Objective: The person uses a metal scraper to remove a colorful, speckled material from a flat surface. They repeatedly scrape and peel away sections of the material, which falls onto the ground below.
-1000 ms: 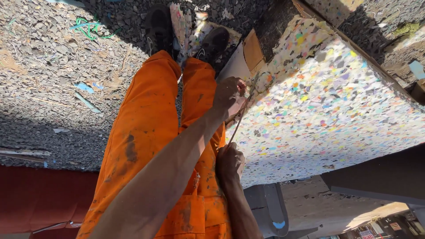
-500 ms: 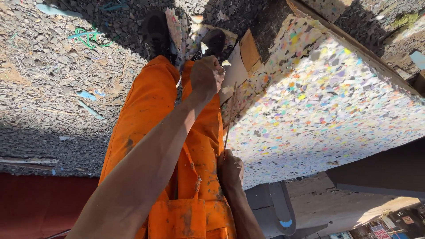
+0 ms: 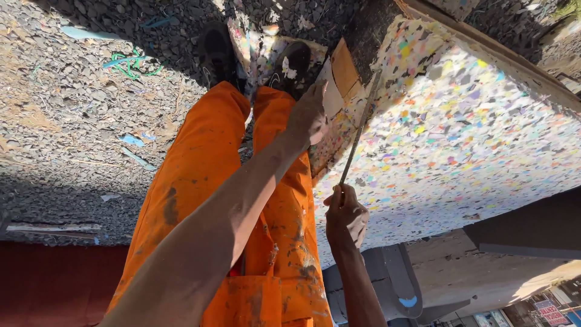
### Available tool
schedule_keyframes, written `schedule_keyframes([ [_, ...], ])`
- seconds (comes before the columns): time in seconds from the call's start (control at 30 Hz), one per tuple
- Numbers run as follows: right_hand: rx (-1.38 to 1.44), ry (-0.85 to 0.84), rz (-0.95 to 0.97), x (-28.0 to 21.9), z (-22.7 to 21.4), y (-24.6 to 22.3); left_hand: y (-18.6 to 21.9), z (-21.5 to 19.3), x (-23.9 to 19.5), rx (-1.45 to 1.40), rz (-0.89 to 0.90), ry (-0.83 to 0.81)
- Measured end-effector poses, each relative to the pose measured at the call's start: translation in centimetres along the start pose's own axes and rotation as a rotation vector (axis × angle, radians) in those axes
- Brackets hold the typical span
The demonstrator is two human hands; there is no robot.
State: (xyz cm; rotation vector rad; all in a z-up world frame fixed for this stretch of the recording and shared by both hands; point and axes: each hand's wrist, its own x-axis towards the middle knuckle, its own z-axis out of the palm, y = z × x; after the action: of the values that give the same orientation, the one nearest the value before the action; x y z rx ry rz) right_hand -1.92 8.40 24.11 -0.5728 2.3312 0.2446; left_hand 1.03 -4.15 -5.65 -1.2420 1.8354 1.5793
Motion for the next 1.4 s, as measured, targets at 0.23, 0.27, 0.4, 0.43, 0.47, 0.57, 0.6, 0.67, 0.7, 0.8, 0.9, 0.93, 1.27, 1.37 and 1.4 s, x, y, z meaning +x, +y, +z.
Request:
schedule_keyframes([
  [0.23,0.131,0.158,-0.105,-0.1,-2.0,-2.3,-4.6,11.3,-3.9,-1.293,-0.045,-0.224],
  [0.27,0.145,0.19,-0.15,0.5,-2.3,-2.2,-2.4,7.0,-1.9,-1.938,-0.281,-0.254],
  [0.4,0.105,0.218,-0.21,3.4,-3.3,-0.8,-6.2,0.6,-0.8,-0.505,-0.088,-0.058],
  [0.43,0.078,0.203,-0.249,4.3,-3.3,-1.2,-6.8,0.7,-0.3,-0.468,-0.128,0.015],
  [0.47,0.044,0.181,-0.285,4.6,-3.5,-1.4,-7.4,1.3,-0.4,-0.435,-0.174,0.081],
  [0.57,-0.091,0.07,-0.247,6.3,0.3,2.5,-3.3,2.0,-2.9,-0.642,-0.053,0.1],
  [0.6,-0.091,0.071,-0.257,6.4,0.1,1.3,-1.9,2.5,-2.9,-0.645,-0.053,0.11],
  [0.67,-0.224,0.03,-0.222,5.6,-1.0,-0.3,1.6,4.2,-3.9,-0.637,-0.039,0.011],
  [0.7,-0.234,0.024,-0.219,6.2,-0.8,-0.2,1.9,5.5,-3.0,-0.646,-0.043,0.005],
  [0.8,-0.322,0.033,-0.217,8.4,-0.4,-0.3,2.8,6.9,-1.2,-0.412,-0.079,0.073],
  [0.9,-0.386,0.03,-0.199,9.7,-1.2,-1.9,3.2,5.1,-2.1,-0.317,0.069,0.044],
  [0.93,-0.444,0.042,-0.217,9.9,-1.9,-2.6,3.5,5.5,-2.4,-0.472,0.033,0.106],
  [1.27,-0.821,-0.043,-0.354,21.3,-0.3,2.1,2.8,12.9,0.4,-0.362,0.226,0.377],
  [1.37,-0.693,-0.149,-0.258,14.9,-5.9,1.1,2.8,20.1,5.7,-0.277,0.124,0.35],
  [1.4,-0.695,-0.148,-0.296,13.0,-7.3,-0.7,3.4,18.6,5.2,-0.276,0.104,0.381],
])
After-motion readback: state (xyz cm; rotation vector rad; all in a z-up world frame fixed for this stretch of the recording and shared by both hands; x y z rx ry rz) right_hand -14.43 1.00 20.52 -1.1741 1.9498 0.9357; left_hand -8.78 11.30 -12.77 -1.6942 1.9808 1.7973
